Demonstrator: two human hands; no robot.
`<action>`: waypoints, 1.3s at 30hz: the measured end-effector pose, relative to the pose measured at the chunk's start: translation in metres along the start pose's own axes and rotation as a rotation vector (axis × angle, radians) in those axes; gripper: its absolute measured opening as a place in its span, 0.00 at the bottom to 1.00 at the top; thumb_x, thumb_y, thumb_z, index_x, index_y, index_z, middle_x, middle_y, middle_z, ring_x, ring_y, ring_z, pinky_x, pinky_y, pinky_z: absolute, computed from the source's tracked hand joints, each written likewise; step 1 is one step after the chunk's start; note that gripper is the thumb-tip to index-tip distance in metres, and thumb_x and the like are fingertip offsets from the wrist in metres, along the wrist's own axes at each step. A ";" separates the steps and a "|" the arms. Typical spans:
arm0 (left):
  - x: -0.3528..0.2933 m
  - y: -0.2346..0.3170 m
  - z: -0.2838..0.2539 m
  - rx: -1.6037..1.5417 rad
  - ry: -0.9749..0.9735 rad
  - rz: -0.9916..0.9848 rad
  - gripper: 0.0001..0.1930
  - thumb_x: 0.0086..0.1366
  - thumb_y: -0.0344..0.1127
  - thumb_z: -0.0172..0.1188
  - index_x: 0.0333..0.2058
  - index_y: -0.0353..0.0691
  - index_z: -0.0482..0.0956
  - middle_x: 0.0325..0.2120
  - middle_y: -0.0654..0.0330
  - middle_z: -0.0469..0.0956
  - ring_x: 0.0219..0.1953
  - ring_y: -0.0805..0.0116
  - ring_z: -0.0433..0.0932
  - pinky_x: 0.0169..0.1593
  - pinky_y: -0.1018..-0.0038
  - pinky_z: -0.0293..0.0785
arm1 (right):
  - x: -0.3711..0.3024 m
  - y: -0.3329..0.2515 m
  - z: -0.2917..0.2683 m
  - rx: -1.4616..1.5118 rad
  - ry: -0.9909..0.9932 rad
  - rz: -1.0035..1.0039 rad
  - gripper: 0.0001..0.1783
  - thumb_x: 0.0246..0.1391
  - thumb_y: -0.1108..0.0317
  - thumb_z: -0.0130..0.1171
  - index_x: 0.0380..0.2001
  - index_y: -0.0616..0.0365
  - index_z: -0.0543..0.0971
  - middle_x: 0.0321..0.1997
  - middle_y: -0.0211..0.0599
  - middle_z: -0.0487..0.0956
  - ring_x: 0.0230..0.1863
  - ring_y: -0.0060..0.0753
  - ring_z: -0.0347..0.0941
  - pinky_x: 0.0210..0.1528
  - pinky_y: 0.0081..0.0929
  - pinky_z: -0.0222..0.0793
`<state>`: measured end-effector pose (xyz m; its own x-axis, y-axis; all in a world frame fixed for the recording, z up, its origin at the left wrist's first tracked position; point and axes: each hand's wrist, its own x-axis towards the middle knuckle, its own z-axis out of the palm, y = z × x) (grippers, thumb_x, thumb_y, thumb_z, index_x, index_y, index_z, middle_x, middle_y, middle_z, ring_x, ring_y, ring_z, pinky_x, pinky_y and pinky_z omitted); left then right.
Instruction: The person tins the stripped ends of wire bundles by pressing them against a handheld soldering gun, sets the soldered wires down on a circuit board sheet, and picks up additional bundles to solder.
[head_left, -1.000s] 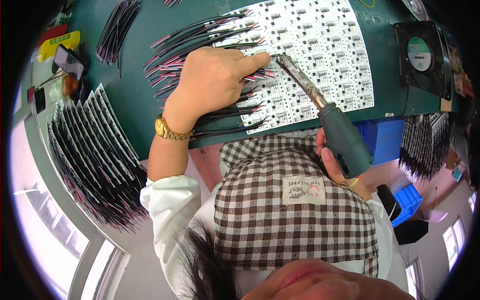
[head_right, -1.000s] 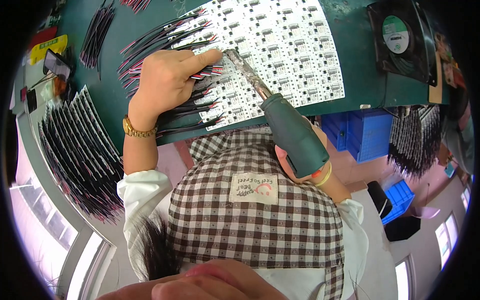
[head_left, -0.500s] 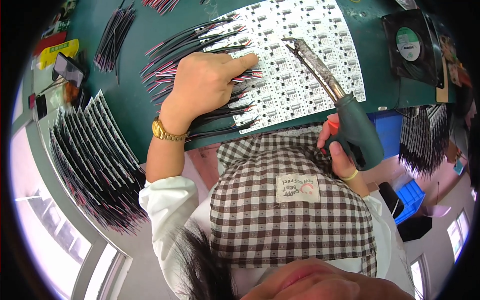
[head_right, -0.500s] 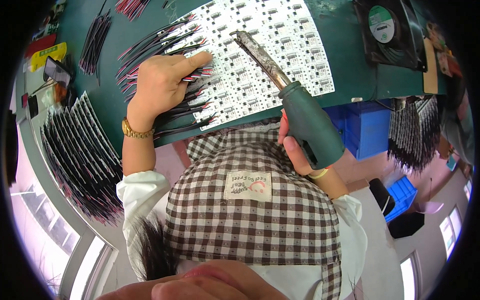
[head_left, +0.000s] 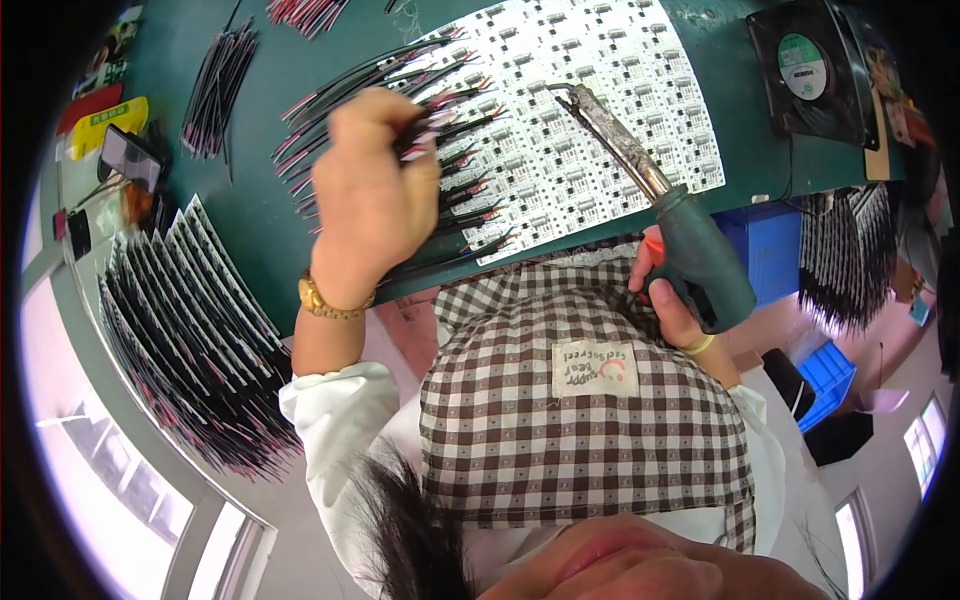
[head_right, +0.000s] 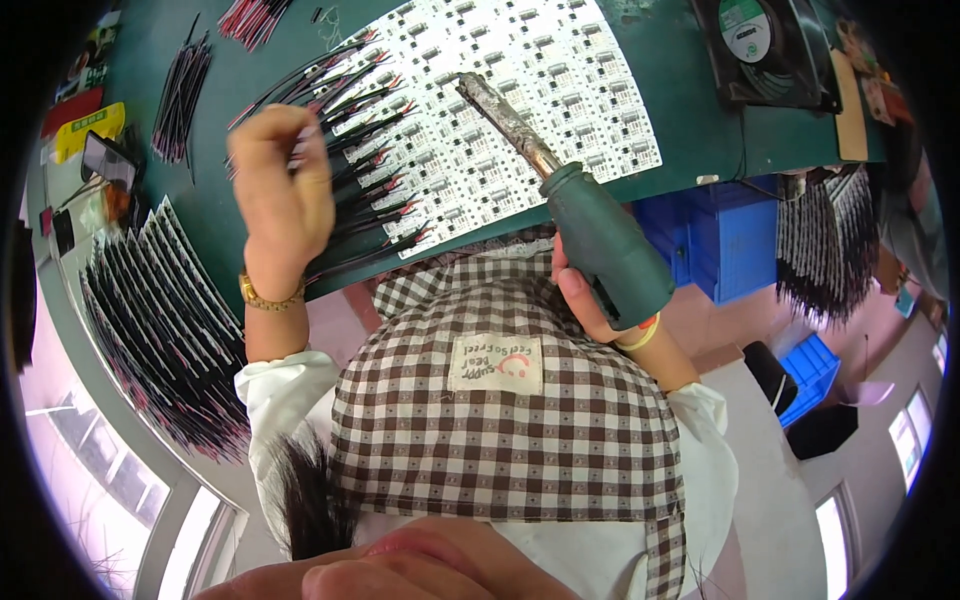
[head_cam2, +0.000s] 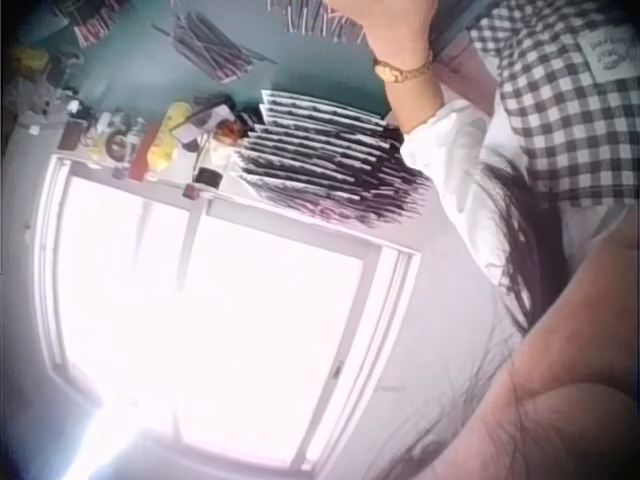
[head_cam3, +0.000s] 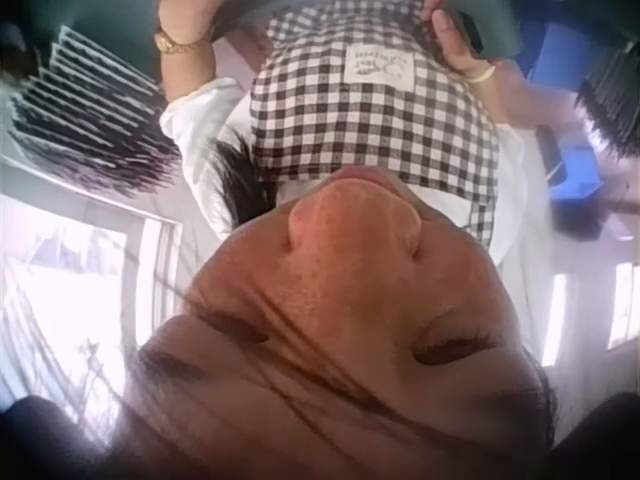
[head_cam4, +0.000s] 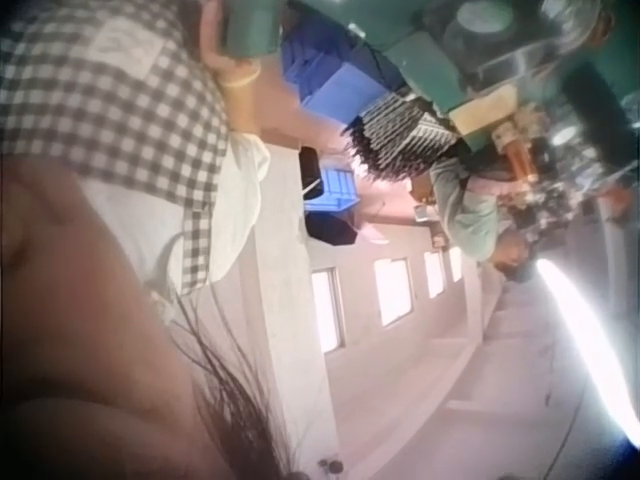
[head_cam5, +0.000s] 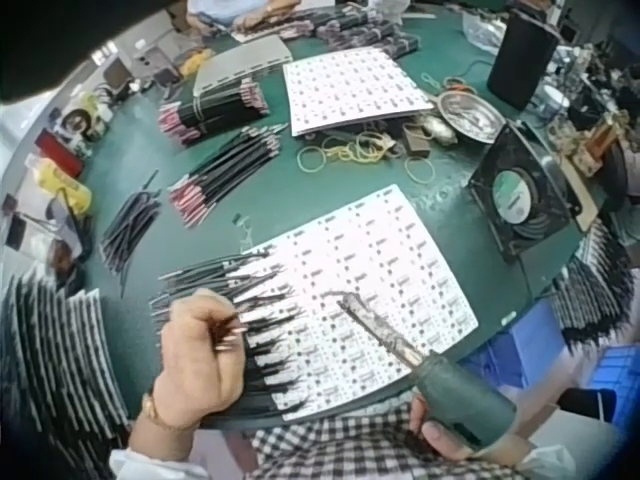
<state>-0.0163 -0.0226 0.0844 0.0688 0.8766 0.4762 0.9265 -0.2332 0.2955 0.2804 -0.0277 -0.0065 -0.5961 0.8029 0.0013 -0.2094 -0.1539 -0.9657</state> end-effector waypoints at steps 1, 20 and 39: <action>0.003 0.007 0.000 -0.027 -0.163 -0.038 0.17 0.45 0.21 0.59 0.37 0.37 0.70 0.29 0.54 0.73 0.27 0.54 0.75 0.30 0.67 0.71 | -0.002 0.002 -0.001 -0.062 -0.035 0.029 0.31 0.54 0.53 0.56 0.56 0.59 0.63 0.30 0.36 0.70 0.29 0.26 0.66 0.32 0.23 0.62; -0.007 0.011 0.022 0.146 -0.222 0.243 0.14 0.43 0.25 0.59 0.34 0.41 0.79 0.23 0.65 0.68 0.20 0.68 0.70 0.22 0.74 0.67 | -0.008 0.004 0.003 -0.077 0.013 0.139 0.35 0.52 0.49 0.58 0.56 0.59 0.63 0.32 0.34 0.69 0.31 0.25 0.66 0.33 0.24 0.65; -0.003 0.003 0.018 0.087 -0.097 0.296 0.18 0.45 0.25 0.58 0.39 0.41 0.80 0.23 0.63 0.76 0.20 0.69 0.73 0.21 0.76 0.67 | -0.014 0.016 0.000 -0.178 -0.004 0.030 0.31 0.55 0.52 0.55 0.55 0.61 0.63 0.29 0.34 0.70 0.28 0.24 0.66 0.31 0.24 0.64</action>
<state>-0.0073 -0.0181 0.0689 0.3713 0.8131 0.4483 0.8887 -0.4510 0.0820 0.2853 -0.0416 -0.0220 -0.6029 0.7974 -0.0274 -0.0511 -0.0728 -0.9960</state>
